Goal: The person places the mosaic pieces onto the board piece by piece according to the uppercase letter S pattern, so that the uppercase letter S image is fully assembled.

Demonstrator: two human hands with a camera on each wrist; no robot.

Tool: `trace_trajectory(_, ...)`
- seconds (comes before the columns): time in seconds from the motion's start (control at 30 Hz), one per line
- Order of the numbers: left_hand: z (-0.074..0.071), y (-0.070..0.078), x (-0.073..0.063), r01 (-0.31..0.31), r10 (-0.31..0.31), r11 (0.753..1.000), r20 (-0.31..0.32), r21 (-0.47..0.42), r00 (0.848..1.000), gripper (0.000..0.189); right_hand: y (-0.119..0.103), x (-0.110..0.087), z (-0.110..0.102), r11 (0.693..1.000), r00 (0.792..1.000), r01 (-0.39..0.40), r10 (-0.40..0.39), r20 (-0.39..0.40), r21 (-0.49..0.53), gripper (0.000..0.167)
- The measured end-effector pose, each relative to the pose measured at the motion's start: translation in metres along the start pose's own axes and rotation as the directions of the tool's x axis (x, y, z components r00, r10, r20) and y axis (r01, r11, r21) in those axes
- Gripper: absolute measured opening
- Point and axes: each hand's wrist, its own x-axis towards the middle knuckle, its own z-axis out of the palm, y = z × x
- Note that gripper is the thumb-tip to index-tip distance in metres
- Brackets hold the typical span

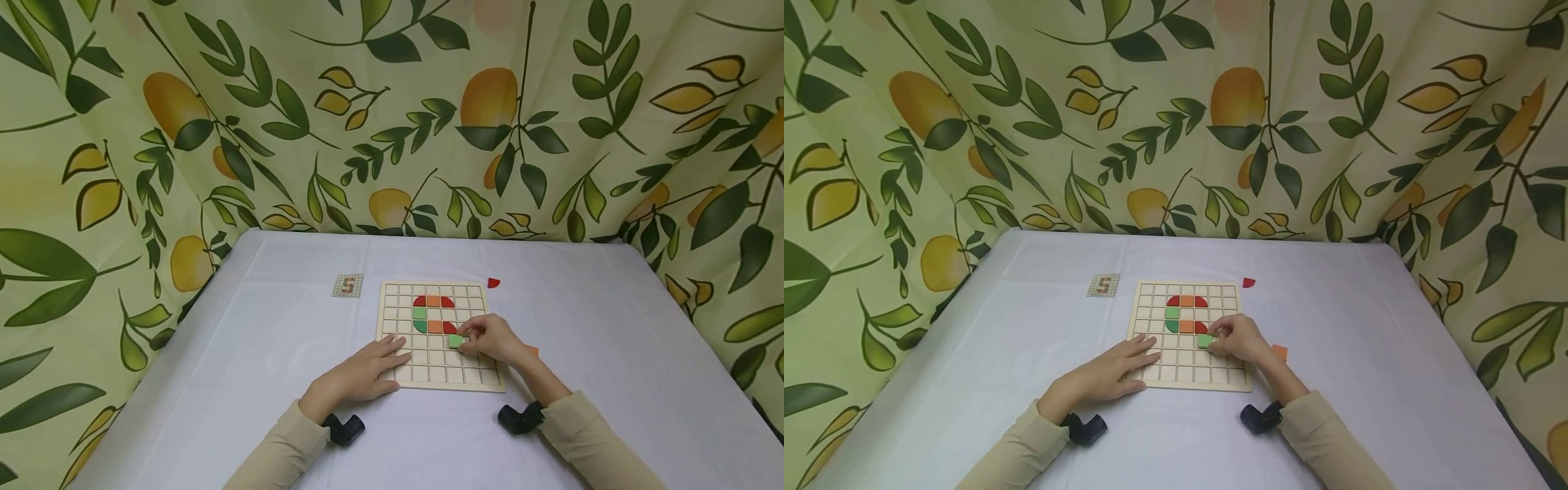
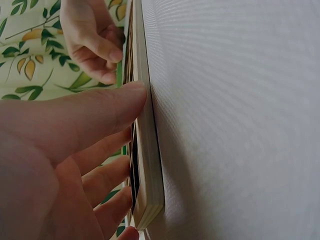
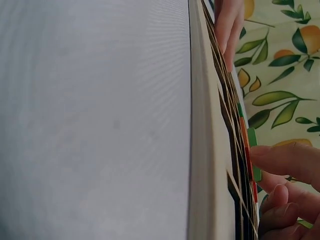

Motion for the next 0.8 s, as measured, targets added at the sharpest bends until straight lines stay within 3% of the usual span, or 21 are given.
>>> trace_trajectory(0.8, 0.0006, -0.0008, 0.0007, -0.004, 0.004, 1.000, -0.005, -0.006, 1.000, 0.053, -0.0040, 0.0027, 0.0048, 0.999, 1.000, 0.006, -0.006, -0.001, -0.033, 0.023)
